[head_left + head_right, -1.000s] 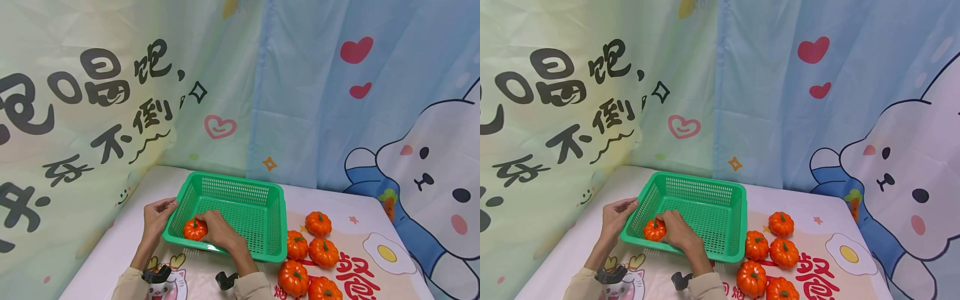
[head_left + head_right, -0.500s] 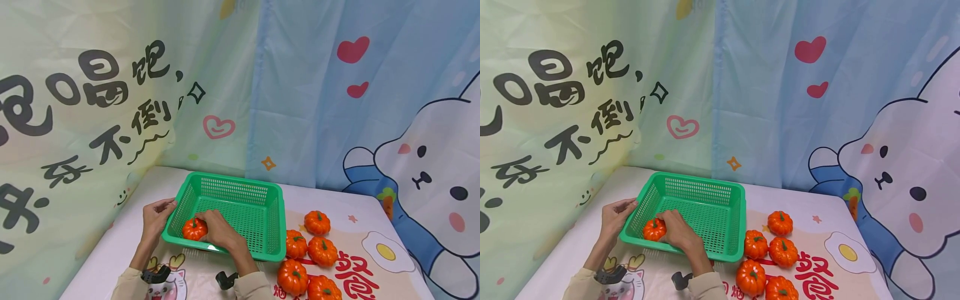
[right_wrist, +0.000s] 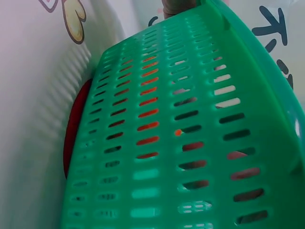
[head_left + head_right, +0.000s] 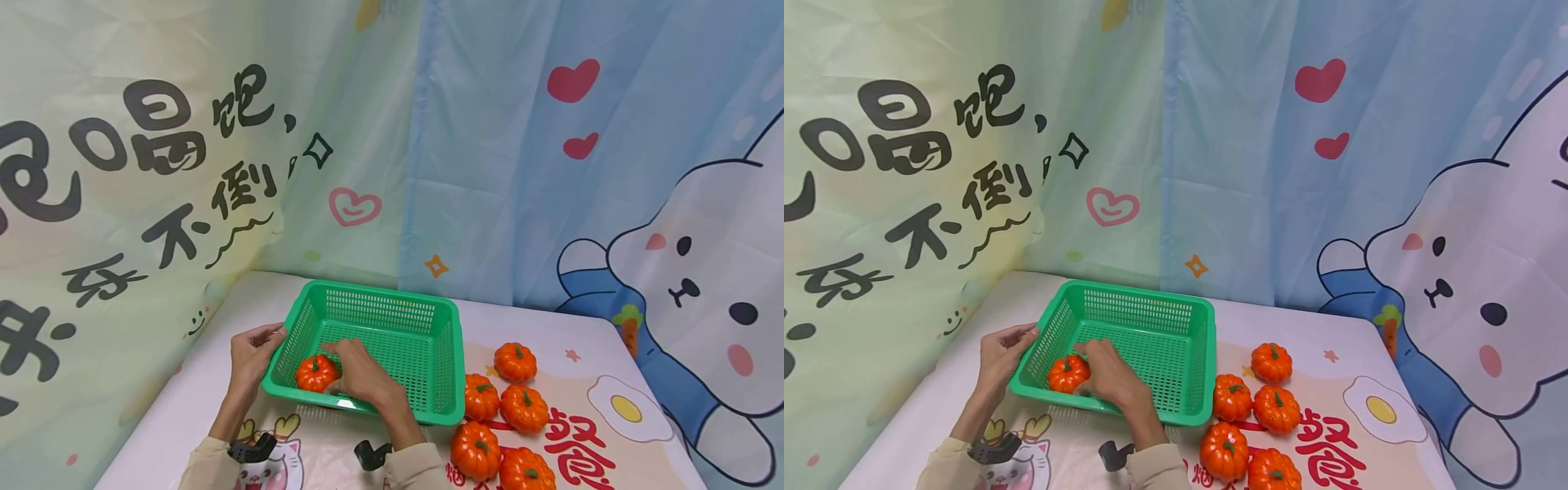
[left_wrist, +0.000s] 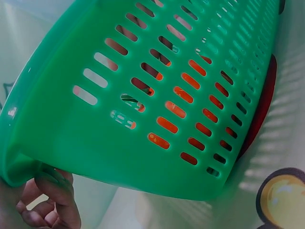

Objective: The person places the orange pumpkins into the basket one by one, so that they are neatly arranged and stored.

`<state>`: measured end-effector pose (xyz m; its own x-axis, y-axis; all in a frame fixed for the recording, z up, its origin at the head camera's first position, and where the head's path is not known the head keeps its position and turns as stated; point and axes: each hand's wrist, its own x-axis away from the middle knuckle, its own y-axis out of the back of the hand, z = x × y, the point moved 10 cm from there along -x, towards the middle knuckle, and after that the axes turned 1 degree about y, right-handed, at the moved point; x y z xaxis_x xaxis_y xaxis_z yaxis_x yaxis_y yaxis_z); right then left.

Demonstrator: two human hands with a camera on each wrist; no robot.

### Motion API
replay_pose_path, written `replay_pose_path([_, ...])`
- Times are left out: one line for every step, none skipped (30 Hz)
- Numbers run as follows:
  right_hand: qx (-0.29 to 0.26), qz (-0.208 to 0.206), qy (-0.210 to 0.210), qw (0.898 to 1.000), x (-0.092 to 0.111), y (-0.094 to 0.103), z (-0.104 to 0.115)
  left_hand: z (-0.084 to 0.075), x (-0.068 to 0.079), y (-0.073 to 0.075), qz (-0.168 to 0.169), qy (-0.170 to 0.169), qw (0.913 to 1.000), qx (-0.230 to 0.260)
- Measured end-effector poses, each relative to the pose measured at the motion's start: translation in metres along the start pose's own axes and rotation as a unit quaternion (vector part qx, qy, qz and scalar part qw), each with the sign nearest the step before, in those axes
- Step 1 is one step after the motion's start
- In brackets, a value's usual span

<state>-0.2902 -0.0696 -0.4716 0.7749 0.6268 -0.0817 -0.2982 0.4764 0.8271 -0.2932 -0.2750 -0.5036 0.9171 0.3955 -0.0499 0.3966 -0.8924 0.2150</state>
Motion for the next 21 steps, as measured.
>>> replay_pose_path([-0.001,0.000,0.000,1.000,0.000,0.001,0.000,0.000,0.000,0.000,-0.001,-0.001,1.0000,-0.001])
replay_pose_path([-0.001,-0.001,0.000,1.000,0.001,0.003,0.000,-0.001,0.000,0.000,-0.001,-0.001,1.0000,-0.001])
replay_pose_path([-0.005,-0.001,-0.002,1.000,0.001,0.004,-0.001,-0.001,0.001,0.000,-0.002,-0.002,1.0000,-0.001])
replay_pose_path([-0.007,-0.001,-0.004,1.000,0.002,0.005,-0.001,-0.001,0.001,-0.001,-0.002,-0.003,1.0000,-0.001])
replay_pose_path([-0.010,-0.001,-0.006,1.000,0.002,0.006,-0.002,-0.001,0.001,-0.001,-0.002,-0.002,1.0000,-0.002])
replay_pose_path([-0.012,-0.003,-0.008,1.000,0.003,0.007,-0.002,-0.001,0.001,-0.001,-0.001,-0.003,1.0000,-0.003])
replay_pose_path([-0.013,-0.003,-0.012,1.000,0.004,0.009,-0.003,-0.001,0.001,-0.001,-0.001,-0.003,1.0000,-0.003])
replay_pose_path([-0.015,-0.005,-0.012,1.000,0.004,0.010,-0.003,-0.001,0.001,-0.001,0.000,-0.003,1.0000,-0.004])
replay_pose_path([-0.019,-0.005,-0.015,1.000,0.005,0.012,-0.003,-0.001,0.001,-0.001,0.000,-0.003,1.0000,-0.006])
replay_pose_path([-0.020,-0.006,-0.016,1.000,0.006,0.013,-0.004,-0.001,0.002,-0.001,0.001,-0.003,1.0000,-0.007])
replay_pose_path([-0.020,-0.007,-0.017,1.000,0.007,0.015,-0.004,-0.001,0.001,-0.001,0.001,-0.003,1.0000,-0.009])
replay_pose_path([-0.023,-0.008,-0.016,1.000,0.007,0.016,-0.004,-0.001,0.001,-0.001,0.001,-0.003,1.0000,-0.009])
replay_pose_path([-0.025,-0.009,-0.016,1.000,0.008,0.018,-0.005,0.000,0.001,-0.001,0.001,-0.003,1.0000,-0.009])
replay_pose_path([-0.030,-0.010,-0.017,0.999,0.009,0.019,-0.005,0.000,0.001,-0.001,0.001,-0.003,0.9999,-0.010])
replay_pose_path([-0.032,-0.010,-0.017,0.999,0.009,0.021,-0.005,0.000,0.001,-0.001,0.001,-0.003,1.0000,-0.009])
replay_pose_path([-0.033,-0.011,-0.016,0.999,0.010,0.022,-0.006,0.000,0.001,-0.001,0.001,-0.003,0.9999,-0.010])
replay_pose_path([-0.035,-0.012,-0.015,0.999,0.011,0.024,-0.006,0.000,0.000,-0.001,0.000,-0.003,0.9999,-0.010])
replay_pose_path([-0.038,-0.013,-0.017,0.999,0.012,0.025,-0.006,0.001,0.000,-0.001,0.000,-0.003,1.0000,-0.009])
replay_pose_path([-0.037,-0.013,-0.018,0.999,0.013,0.027,-0.007,0.001,0.000,-0.001,0.000,-0.003,0.9999,-0.010])
replay_pose_path([-0.038,-0.013,-0.020,0.999,0.014,0.028,-0.008,0.001,0.000,-0.001,0.000,-0.003,0.9999,-0.010])
replay_pose_path([-0.037,-0.014,-0.019,0.999,0.015,0.030,-0.008,0.001,0.000,-0.001,0.000,-0.003,0.9999,-0.011])
